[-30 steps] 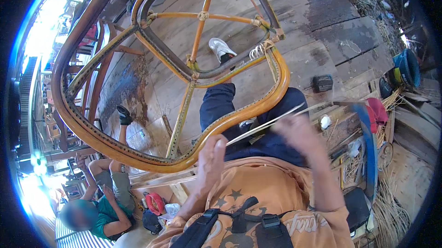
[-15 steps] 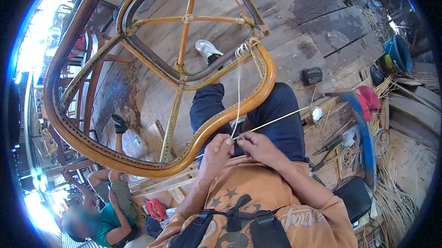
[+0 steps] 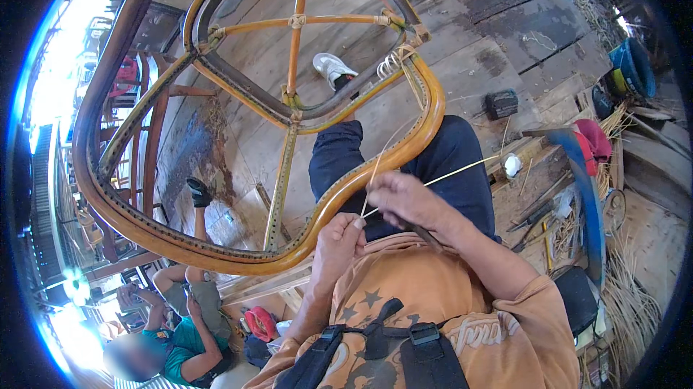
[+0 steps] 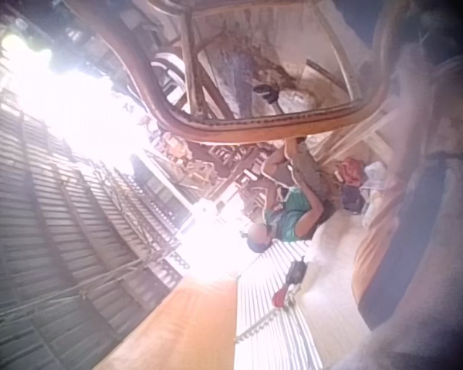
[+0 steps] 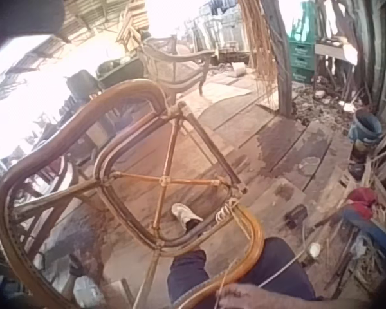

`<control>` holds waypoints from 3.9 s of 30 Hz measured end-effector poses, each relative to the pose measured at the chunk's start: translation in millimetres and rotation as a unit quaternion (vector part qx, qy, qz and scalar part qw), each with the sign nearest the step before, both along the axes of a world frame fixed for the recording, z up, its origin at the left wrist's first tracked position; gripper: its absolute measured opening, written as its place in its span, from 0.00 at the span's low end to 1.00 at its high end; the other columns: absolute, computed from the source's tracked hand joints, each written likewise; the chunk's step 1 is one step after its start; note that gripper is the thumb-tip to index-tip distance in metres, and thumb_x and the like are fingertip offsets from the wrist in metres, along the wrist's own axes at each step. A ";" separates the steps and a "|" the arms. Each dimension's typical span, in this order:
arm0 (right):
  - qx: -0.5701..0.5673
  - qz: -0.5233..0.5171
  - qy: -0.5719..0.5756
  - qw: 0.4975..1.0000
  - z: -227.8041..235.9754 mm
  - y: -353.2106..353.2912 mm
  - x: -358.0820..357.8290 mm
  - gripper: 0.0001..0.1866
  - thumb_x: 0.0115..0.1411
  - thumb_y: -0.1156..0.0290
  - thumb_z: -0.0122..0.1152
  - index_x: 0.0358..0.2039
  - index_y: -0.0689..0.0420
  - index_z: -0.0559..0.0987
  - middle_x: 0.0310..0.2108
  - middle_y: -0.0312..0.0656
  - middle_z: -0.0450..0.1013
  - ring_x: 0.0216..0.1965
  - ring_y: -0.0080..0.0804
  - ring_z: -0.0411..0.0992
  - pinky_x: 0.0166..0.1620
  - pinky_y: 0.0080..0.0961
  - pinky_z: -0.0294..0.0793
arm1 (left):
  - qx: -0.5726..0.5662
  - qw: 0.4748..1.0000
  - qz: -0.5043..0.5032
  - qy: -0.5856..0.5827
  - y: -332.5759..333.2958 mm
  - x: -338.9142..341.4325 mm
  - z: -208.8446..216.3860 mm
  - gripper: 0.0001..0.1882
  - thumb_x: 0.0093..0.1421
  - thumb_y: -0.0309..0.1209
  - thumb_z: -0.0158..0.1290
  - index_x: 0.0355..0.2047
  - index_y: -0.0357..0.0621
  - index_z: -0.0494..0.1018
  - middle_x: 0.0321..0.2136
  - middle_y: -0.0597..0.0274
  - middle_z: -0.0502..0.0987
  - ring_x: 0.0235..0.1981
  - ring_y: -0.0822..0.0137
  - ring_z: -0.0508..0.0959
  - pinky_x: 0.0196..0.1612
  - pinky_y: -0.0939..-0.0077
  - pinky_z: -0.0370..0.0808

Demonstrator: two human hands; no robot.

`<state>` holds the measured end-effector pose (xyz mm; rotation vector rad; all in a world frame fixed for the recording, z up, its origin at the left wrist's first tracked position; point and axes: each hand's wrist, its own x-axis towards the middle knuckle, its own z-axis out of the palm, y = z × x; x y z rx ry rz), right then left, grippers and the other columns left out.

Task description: Weaving rattan strips onto a chair frame to create the seat or backrest.

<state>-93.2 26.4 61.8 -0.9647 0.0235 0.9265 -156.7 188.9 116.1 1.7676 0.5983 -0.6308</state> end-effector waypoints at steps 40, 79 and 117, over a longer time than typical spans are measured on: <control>-0.096 -0.028 -0.124 0.987 49.5 -14.1 -0.2 0.11 0.52 0.77 0.57 0.37 0.62 0.70 0.32 0.35 0.69 0.32 0.17 0.66 0.35 0.16 0.68 | 0.020 0.966 -0.059 -0.250 -20.0 21.4 18.4 0.06 0.59 0.29 0.46 0.32 0.38 0.66 0.20 0.45 0.67 0.20 0.54 0.68 0.25 0.68 0.67; 0.087 -0.116 0.049 0.988 -21.2 -17.1 -5.5 0.13 0.61 0.61 0.49 0.42 0.55 0.72 0.36 0.35 0.71 0.33 0.26 0.69 0.33 0.25 0.70 | 0.247 0.865 -0.382 -0.213 -2.3 10.9 -18.7 0.07 0.54 0.29 0.44 0.31 0.43 0.71 0.31 0.57 0.72 0.34 0.60 0.74 0.30 0.66 0.72; -0.041 -0.277 0.024 0.960 -23.5 -11.9 22.2 0.07 0.60 0.70 0.50 0.33 0.61 0.72 0.27 0.41 0.73 0.20 0.24 0.71 0.21 0.17 0.74 | 0.444 0.808 -0.077 -0.380 36.3 -12.6 -85.2 0.05 0.58 0.29 0.43 0.25 0.45 0.66 0.17 0.53 0.68 0.20 0.47 0.71 0.23 0.57 0.69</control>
